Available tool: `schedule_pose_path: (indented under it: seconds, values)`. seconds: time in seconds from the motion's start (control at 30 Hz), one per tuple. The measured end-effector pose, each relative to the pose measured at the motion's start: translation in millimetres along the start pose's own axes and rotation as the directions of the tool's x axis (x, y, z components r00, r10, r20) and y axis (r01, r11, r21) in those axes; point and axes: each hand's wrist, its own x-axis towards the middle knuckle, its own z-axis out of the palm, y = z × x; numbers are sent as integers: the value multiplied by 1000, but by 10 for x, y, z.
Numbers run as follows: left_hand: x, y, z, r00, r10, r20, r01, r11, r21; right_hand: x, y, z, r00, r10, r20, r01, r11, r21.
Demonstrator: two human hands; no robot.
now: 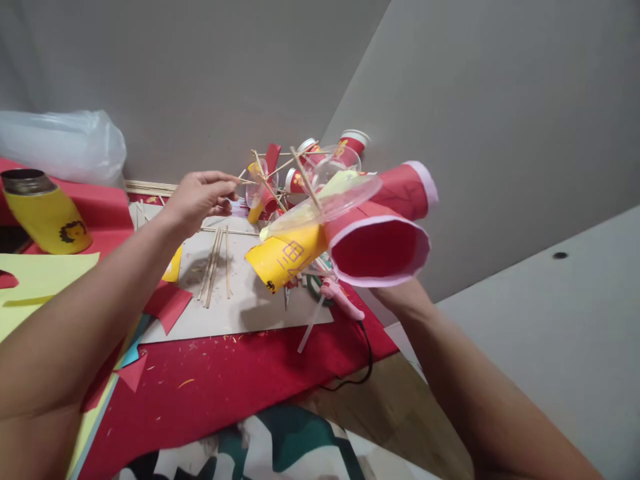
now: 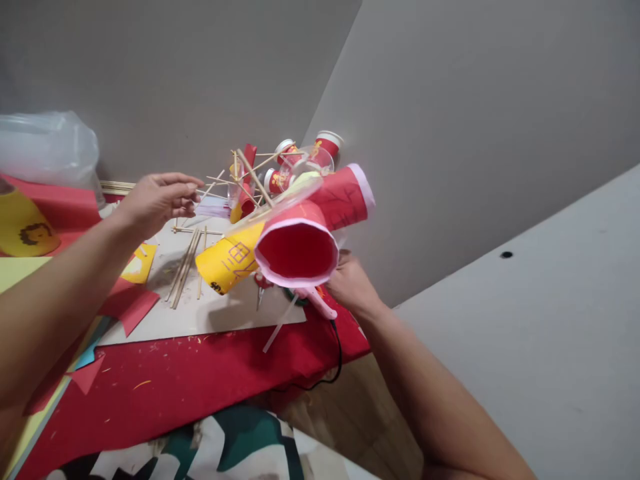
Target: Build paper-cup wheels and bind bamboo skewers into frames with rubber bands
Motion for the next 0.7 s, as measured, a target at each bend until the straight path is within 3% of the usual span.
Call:
schedule_pose_path:
  seconds: [0.07,0.13,0.23,0.4,0.57,0.7]
  values:
    - [-94,198,23,995,2,100,4,998,-65,48,-155,22,995,-8,104,1,998,70]
    - [-156,306,29,988,10,154,7,994,-108,103,-249,48,992,-19,126,5,994,108]
    - [-188,349,1,977,6,215,27,988,-151,178,-275,70,992,6,125,-22,992,121]
    - [-206,380,-60,965,2,264,45,984,-174,324,-199,93,953,61,296,-126,971,204]
    - [-181,389,-87,990,-4,143,19,994,-109,515,-195,209,953,7,304,-103,949,299]
    - [-57,283,-168,998,59,23,-56,994,-98,594,-311,331,976,-21,216,-55,940,338]
